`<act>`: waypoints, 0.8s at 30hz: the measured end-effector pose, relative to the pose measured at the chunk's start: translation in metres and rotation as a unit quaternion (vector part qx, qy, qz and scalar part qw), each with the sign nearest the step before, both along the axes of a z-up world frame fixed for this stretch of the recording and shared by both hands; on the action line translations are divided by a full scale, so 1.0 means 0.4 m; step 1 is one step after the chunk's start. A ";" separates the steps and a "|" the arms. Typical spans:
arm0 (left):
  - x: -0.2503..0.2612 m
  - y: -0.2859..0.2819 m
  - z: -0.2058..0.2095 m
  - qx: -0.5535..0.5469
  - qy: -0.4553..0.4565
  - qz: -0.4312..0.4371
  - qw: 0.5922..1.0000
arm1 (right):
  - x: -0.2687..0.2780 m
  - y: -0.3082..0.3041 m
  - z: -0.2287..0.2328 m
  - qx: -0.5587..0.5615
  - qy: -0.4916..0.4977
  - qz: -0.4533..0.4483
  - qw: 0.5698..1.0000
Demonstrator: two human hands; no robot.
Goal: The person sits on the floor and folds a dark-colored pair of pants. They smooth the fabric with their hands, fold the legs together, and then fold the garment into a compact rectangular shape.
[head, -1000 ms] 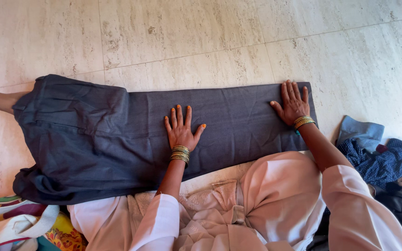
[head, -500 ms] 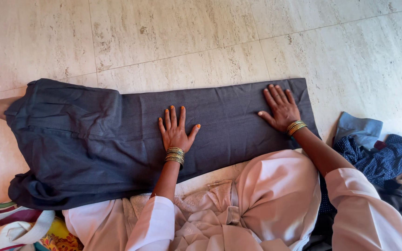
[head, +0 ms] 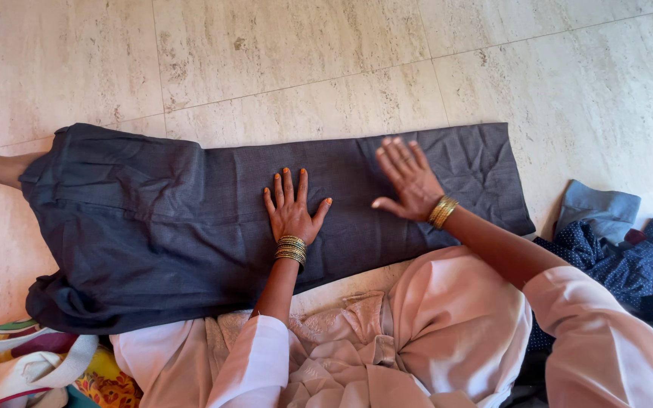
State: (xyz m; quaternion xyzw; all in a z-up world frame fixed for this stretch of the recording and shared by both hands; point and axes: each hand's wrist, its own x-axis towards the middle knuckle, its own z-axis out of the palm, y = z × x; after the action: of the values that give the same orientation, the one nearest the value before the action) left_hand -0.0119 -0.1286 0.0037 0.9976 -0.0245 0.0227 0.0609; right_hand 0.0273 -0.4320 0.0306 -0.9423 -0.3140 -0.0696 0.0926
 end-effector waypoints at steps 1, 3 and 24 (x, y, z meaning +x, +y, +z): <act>-0.001 0.000 -0.001 -0.001 -0.002 -0.001 1.000 | -0.006 0.039 -0.014 -0.002 0.022 0.028 0.999; -0.003 -0.002 -0.004 0.003 0.003 0.002 1.000 | -0.005 0.085 -0.042 -0.008 0.064 0.085 0.994; -0.005 -0.004 -0.001 -0.016 -0.008 0.004 1.000 | 0.148 -0.344 -0.084 -0.006 0.060 -0.220 0.974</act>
State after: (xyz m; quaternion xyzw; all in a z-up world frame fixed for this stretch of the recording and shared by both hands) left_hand -0.0140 -0.1302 0.0034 0.9963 -0.0209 0.0313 0.0766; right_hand 0.0866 -0.5697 -0.0030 -0.9913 -0.0937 -0.0294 0.0878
